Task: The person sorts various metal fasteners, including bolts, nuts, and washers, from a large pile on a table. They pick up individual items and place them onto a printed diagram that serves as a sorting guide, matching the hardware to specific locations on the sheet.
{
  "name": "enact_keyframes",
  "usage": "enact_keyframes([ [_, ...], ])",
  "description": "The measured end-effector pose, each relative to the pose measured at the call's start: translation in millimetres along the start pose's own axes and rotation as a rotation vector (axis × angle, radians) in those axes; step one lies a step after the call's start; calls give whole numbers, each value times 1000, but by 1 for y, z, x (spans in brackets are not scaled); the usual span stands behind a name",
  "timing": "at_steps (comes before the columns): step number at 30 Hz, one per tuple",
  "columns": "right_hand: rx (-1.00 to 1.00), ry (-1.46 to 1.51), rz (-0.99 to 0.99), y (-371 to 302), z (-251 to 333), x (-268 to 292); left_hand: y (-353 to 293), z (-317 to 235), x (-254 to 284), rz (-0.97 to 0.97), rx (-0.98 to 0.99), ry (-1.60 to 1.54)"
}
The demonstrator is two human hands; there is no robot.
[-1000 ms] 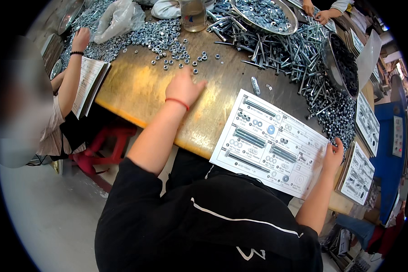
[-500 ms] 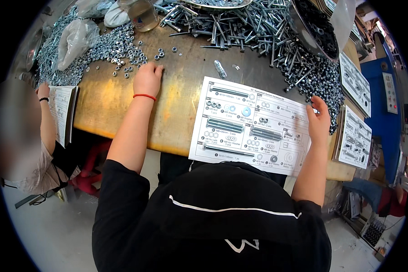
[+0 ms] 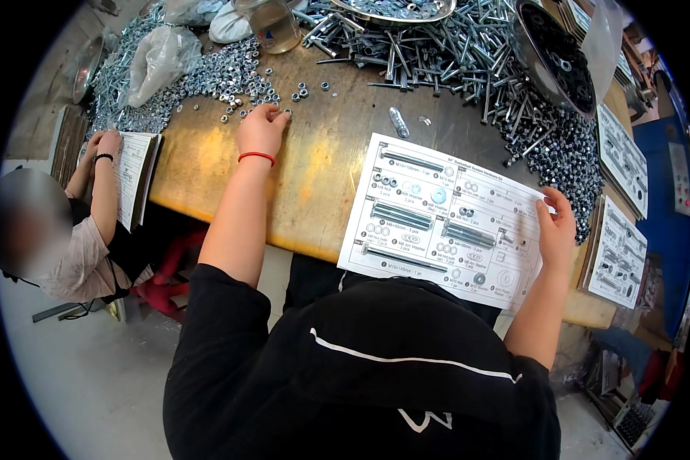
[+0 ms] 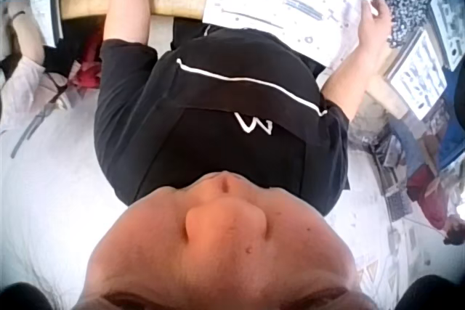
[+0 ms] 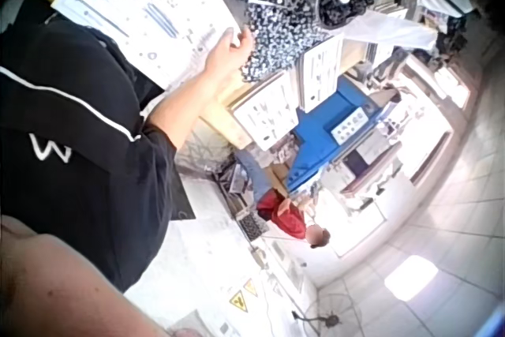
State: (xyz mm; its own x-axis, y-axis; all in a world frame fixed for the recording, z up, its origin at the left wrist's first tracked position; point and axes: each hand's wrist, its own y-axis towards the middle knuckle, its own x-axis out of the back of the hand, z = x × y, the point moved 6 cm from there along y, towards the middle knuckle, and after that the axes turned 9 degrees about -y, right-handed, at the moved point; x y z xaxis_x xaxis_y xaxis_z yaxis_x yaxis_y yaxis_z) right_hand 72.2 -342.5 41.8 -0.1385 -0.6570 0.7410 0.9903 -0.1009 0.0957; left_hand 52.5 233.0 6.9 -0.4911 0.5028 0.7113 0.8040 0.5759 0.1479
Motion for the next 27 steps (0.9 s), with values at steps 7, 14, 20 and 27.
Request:
enact_keyframes([
  [7, 101, 41, 57, -4, 20, -11, -2, -25, -29, 200, -72, -107],
  [14, 106, 102, 65, -12, 36, -10, -132, -190, -92, 537, -672, -108],
  [20, 155, 104, 30, -25, 30, 4, -155, -222, -143, 588, -816, 138],
  [27, 115, 117, -1, -37, 4, 14, -159, -225, -133, 582, -751, 63],
])
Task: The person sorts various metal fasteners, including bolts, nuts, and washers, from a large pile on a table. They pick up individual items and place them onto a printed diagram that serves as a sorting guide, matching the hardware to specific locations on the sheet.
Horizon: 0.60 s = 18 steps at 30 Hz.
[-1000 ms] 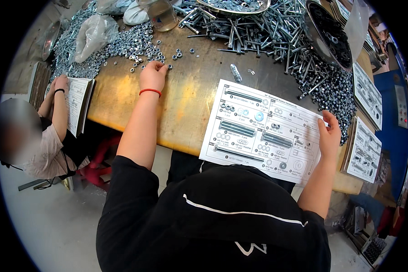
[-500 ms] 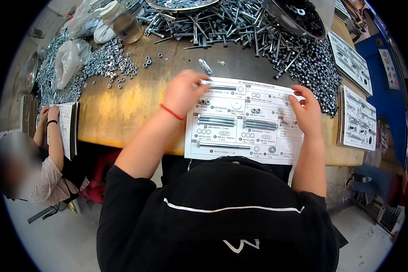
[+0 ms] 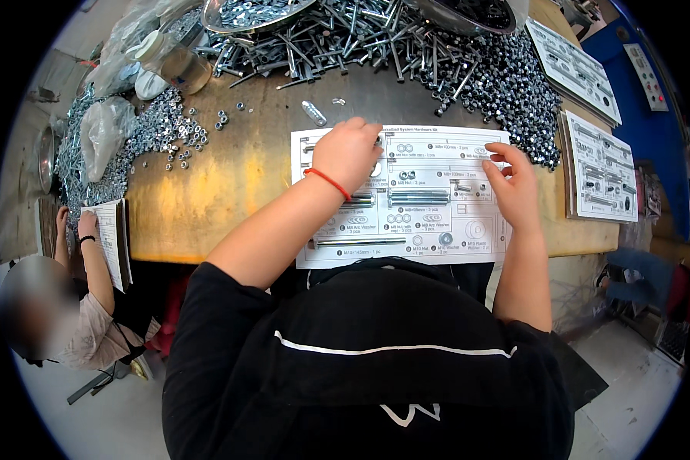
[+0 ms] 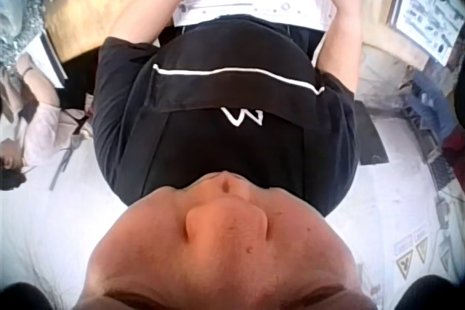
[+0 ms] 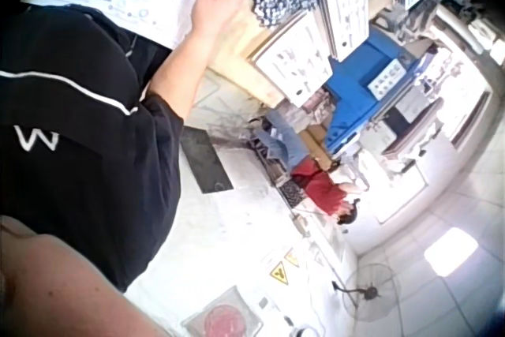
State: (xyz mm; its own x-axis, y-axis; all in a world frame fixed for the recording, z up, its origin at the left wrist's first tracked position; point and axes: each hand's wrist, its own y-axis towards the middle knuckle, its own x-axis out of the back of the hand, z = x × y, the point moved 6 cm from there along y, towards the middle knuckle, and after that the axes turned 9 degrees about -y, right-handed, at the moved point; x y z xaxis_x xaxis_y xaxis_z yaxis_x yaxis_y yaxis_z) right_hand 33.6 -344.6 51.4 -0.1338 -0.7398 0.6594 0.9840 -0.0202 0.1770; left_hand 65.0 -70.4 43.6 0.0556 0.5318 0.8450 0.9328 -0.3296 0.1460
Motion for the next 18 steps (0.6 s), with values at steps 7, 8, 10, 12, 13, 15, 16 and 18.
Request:
enact_keyframes([
  [7, 8, 7, 9, -8, -1, 4, -70, -75, -24, 127, -291, -325],
  [8, -22, -4, 20, -11, 2, 3, -77, -80, -34, 184, -294, -326],
  [10, -71, 13, 44, -15, 1, -3, -83, -82, -51, 235, -294, -300],
  [12, -75, 12, 53, -18, -3, -6, -85, -84, -61, 248, -306, -289],
  [13, -54, 2, 51, -19, -5, -7, -86, -85, -63, 251, -312, -283],
  [15, -18, -7, 40, -22, -6, -9, -86, -88, -64, 239, -312, -288],
  [16, -2, -5, 31, -23, -6, -10, -86, -89, -61, 231, -312, -289],
  [18, -1, -9, 39, -24, -5, -10, -85, -88, -49, 158, -303, -326],
])
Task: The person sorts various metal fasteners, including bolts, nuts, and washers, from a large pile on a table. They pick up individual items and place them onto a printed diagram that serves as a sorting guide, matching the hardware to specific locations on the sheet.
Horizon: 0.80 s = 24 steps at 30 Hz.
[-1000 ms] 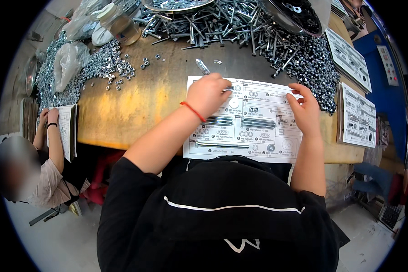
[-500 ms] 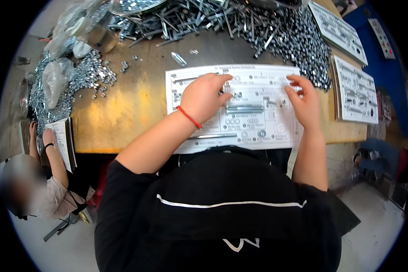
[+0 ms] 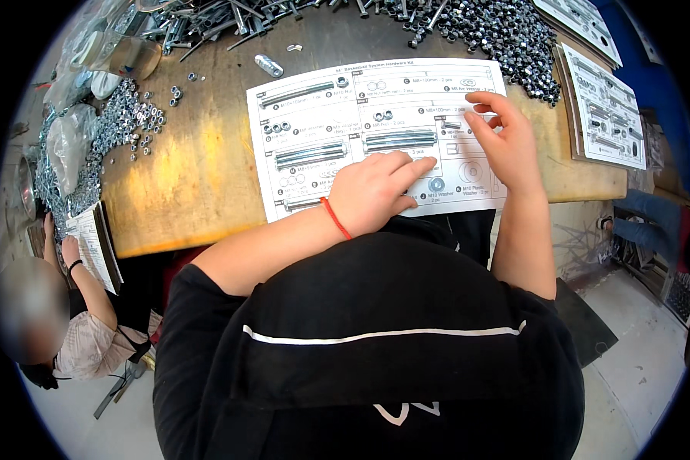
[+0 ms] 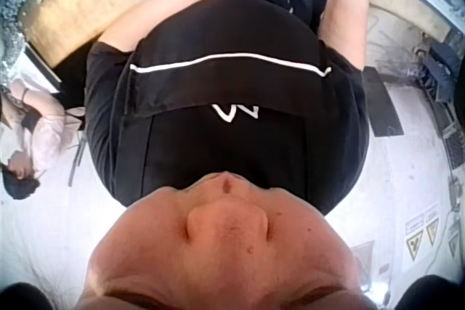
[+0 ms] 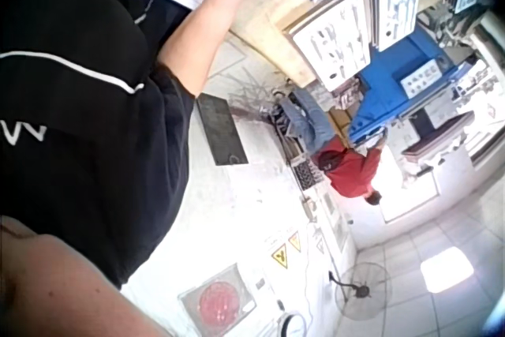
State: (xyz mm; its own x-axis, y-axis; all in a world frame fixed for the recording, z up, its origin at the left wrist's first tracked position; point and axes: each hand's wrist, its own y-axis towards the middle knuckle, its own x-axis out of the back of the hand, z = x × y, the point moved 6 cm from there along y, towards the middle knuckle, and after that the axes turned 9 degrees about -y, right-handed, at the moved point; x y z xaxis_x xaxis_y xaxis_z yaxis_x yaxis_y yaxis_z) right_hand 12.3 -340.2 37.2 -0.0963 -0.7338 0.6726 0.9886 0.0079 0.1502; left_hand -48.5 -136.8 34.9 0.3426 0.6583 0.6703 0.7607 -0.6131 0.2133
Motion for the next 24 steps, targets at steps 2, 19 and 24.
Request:
enact_keyframes([
  [2, -27, -14, 34, -3, 2, 1, -6, -3, 15, -34, 31, -63],
  [19, 445, -333, 254, 114, 152, -93, -125, 201, 161, -941, 578, -211],
  [24, 525, -395, 419, 125, 190, -156, -127, 193, 166, -936, 598, -225],
])
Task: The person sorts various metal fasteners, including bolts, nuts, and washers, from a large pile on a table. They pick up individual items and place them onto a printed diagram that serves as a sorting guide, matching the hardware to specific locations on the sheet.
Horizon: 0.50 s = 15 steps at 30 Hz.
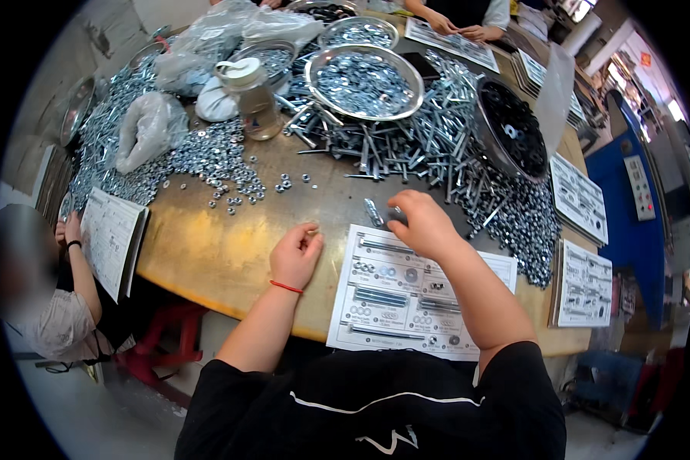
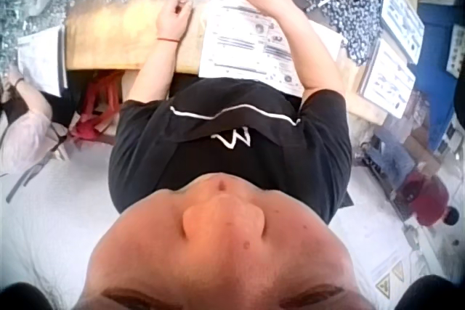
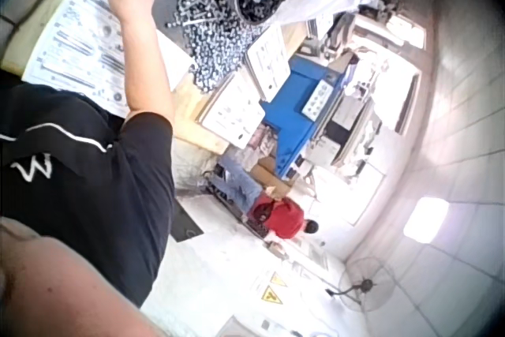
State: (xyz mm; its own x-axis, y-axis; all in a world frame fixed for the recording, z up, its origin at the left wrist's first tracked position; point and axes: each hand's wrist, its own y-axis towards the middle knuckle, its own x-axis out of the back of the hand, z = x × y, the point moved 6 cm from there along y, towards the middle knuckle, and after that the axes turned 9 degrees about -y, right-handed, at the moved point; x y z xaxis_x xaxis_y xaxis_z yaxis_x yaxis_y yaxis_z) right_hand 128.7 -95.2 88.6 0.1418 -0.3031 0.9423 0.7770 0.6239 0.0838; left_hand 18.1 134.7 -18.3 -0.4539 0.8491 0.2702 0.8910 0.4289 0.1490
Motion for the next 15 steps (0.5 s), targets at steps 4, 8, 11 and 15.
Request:
enact_keyframes([
  [4, 48, 26, 92, 5, 23, -15, -1, -9, 1, 3, 24, 12],
  [8, 30, 111, 83, -18, 26, -9, 10, 6, 2, 65, 104, -78],
  [11, -67, 188, 66, -48, 11, 1, 70, -7, 4, 90, -15, 36],
  [15, -247, 266, 61, -94, -10, 13, 158, -54, -2, 25, -162, 476],
])
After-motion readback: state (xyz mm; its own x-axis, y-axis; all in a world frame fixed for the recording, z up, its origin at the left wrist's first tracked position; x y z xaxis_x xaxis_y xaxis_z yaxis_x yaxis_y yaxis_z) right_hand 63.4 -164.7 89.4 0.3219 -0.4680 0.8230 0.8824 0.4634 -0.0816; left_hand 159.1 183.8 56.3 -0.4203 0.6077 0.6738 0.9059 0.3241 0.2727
